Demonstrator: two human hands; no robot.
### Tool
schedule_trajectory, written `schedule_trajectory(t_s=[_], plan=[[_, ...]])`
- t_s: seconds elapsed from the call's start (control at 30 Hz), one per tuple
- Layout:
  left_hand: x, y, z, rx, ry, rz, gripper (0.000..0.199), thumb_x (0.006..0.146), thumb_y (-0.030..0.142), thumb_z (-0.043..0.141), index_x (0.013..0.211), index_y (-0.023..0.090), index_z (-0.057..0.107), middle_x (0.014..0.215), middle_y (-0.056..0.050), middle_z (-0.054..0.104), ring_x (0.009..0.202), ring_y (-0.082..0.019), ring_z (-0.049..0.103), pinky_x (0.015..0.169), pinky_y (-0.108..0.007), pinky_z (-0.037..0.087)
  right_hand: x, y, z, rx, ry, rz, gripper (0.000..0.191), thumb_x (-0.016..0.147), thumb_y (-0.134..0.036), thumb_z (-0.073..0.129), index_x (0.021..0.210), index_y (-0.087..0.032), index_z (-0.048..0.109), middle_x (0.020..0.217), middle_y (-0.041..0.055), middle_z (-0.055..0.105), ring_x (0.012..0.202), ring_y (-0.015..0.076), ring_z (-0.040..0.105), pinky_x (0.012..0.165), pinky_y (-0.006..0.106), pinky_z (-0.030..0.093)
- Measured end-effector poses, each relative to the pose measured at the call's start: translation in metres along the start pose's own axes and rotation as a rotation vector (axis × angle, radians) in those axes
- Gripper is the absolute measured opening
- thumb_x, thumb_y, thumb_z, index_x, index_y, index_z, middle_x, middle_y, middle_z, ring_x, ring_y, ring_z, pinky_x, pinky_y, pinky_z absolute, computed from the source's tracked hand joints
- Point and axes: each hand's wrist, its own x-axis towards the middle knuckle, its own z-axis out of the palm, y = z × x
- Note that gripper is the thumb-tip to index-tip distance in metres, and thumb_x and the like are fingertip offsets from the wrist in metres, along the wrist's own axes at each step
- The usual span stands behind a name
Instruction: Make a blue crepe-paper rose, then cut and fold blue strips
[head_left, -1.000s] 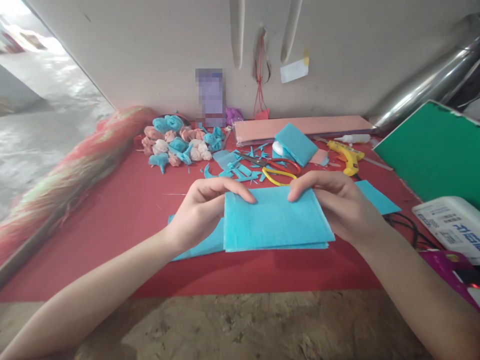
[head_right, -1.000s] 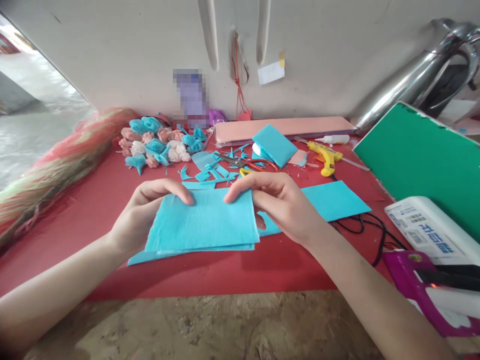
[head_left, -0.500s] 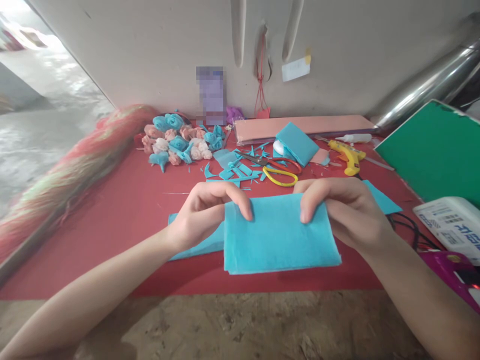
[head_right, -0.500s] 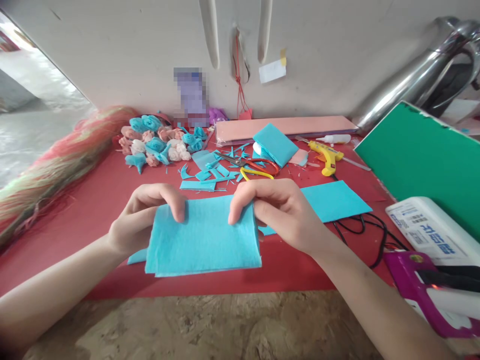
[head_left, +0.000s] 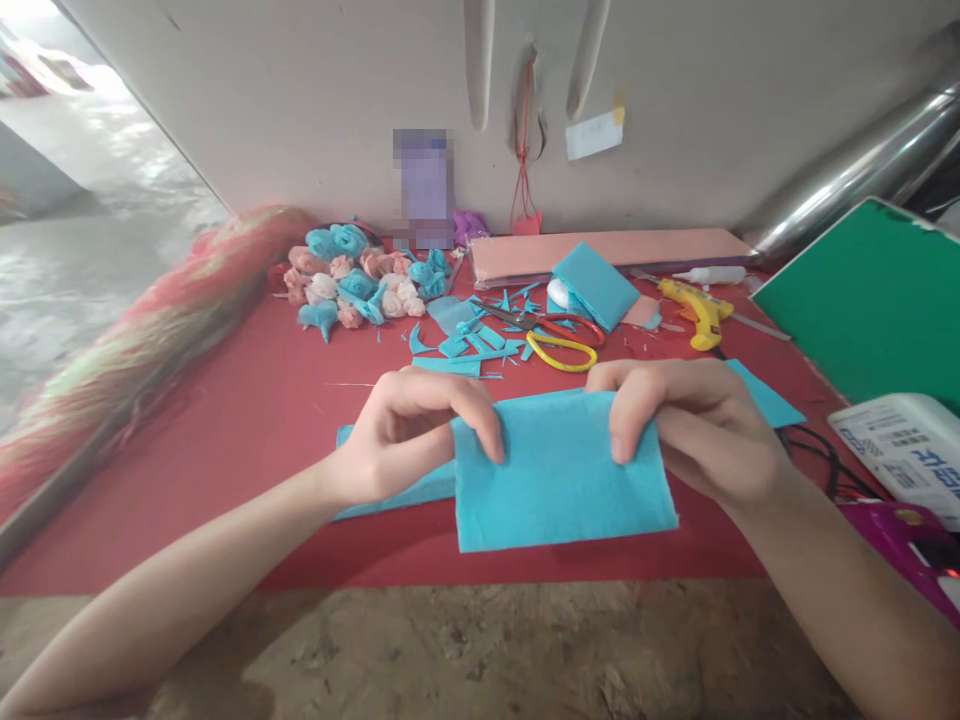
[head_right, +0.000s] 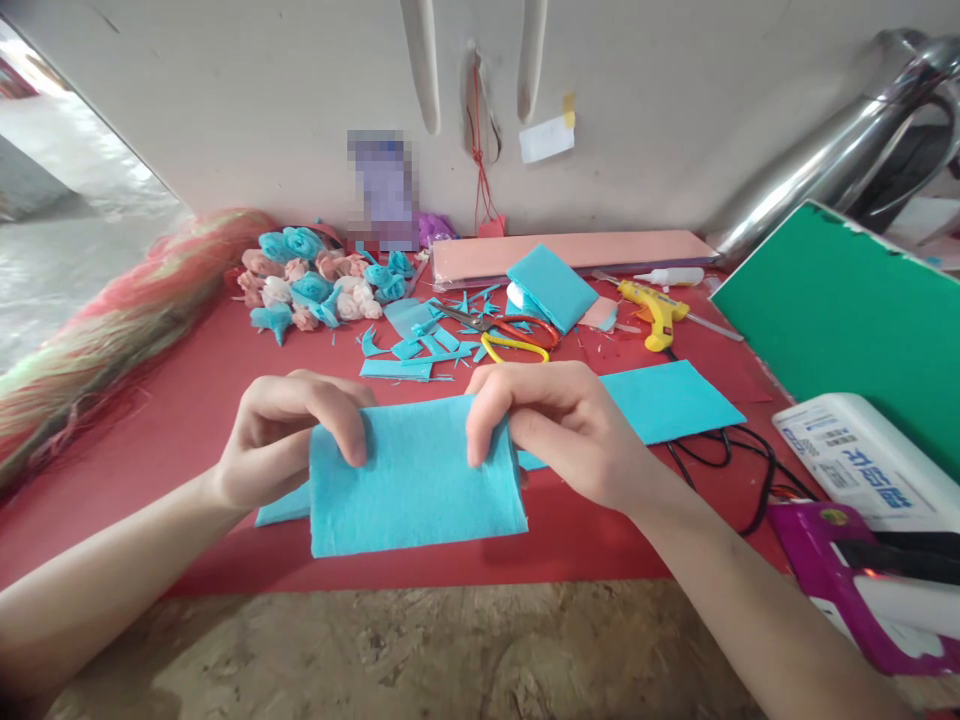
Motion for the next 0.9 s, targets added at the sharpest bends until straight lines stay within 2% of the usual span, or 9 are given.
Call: schedule_trajectory(t_s=[0.13,0.23,0.37,0.43,0.53,0.6,0.67,0.8,0.9], plan=[[0.004,0.007,0.003,0.080,0.003,0.035,0.021,0.083,0.027,0.056,0.069,0.023,0.072,0.056,-0.003,0.065,0.042,-0.012,0.053,0.043,-0.023,0.046,0.001,0.002,0.003,-0.014,0.002,-0.062,0.028,0.092,-0.024,0.048,0.073,-0.021,0.067,0.068,0.0008,0.058,0.052,0.0090,0.045,0.044,0.024,0.033],[0.006,0.019,0.005,0.122,-0.029,0.022,0.025,0.081,0.034,0.059,0.061,0.023,0.069,0.053,-0.004,0.065,0.042,-0.014,0.055,0.042,-0.024,0.045,0.001,0.000,0.008,-0.046,0.015,-0.097,0.029,0.091,-0.023,0.048,0.069,-0.021,0.066,0.066,0.0005,0.059,0.049,0.0085,0.043,0.044,0.025,0.032],[0.002,0.026,0.006,0.129,-0.074,-0.018,0.022,0.084,0.037,0.057,0.072,0.023,0.070,0.059,-0.005,0.067,0.046,-0.015,0.057,0.045,-0.025,0.046,0.001,-0.006,0.015,-0.115,0.048,-0.135,0.030,0.087,-0.013,0.046,0.062,-0.021,0.062,0.062,-0.0008,0.058,0.049,0.0078,0.044,0.049,0.025,0.036],[-0.001,0.024,0.007,0.111,-0.083,0.016,0.026,0.087,0.040,0.054,0.077,0.022,0.071,0.063,-0.006,0.067,0.049,-0.015,0.058,0.047,-0.026,0.047,0.000,-0.007,0.016,-0.144,0.059,-0.144,0.031,0.085,-0.010,0.046,0.061,-0.021,0.061,0.061,-0.0012,0.058,0.049,0.0075,0.045,0.049,0.024,0.036],[-0.002,0.018,0.008,0.096,-0.034,0.087,0.034,0.089,0.042,0.050,0.072,0.020,0.070,0.059,-0.006,0.065,0.049,-0.015,0.058,0.047,-0.026,0.046,0.000,-0.007,0.014,-0.149,0.038,-0.152,0.030,0.085,-0.011,0.046,0.062,-0.021,0.061,0.060,-0.0011,0.057,0.048,0.0079,0.043,0.046,0.024,0.034],[0.000,0.016,0.009,0.121,0.026,0.096,0.033,0.090,0.034,0.052,0.064,0.019,0.068,0.054,-0.004,0.063,0.046,-0.013,0.055,0.047,-0.024,0.044,0.001,-0.005,0.009,-0.147,-0.018,-0.111,0.029,0.086,-0.013,0.045,0.064,-0.021,0.062,0.062,-0.0006,0.055,0.049,0.0085,0.042,0.046,0.024,0.034],[0.003,0.014,0.008,0.140,0.036,0.091,0.032,0.088,0.025,0.053,0.059,0.018,0.066,0.050,-0.003,0.060,0.045,-0.012,0.053,0.047,-0.023,0.043,0.003,-0.004,0.002,-0.146,-0.137,-0.012,0.029,0.088,-0.017,0.043,0.067,-0.019,0.063,0.067,0.0005,0.056,0.054,0.0096,0.046,0.051,0.024,0.038],[0.008,0.009,0.004,0.170,-0.150,-0.019,0.032,0.087,0.020,0.050,0.059,0.018,0.063,0.051,-0.003,0.061,0.047,-0.012,0.053,0.048,-0.023,0.041,0.009,0.000,-0.011,-0.128,-0.400,0.185,0.032,0.092,-0.029,0.040,0.079,-0.017,0.066,0.087,0.0042,0.064,0.077,0.0143,0.056,0.072,0.027,0.043],[0.009,0.002,0.006,0.204,-0.268,-0.123,0.031,0.087,0.020,0.048,0.060,0.016,0.063,0.053,-0.004,0.062,0.046,-0.011,0.051,0.045,-0.023,0.038,0.013,0.004,-0.008,-0.114,-0.465,0.262,0.035,0.095,-0.034,0.039,0.086,-0.016,0.068,0.095,0.0058,0.068,0.088,0.0166,0.060,0.080,0.030,0.044]])
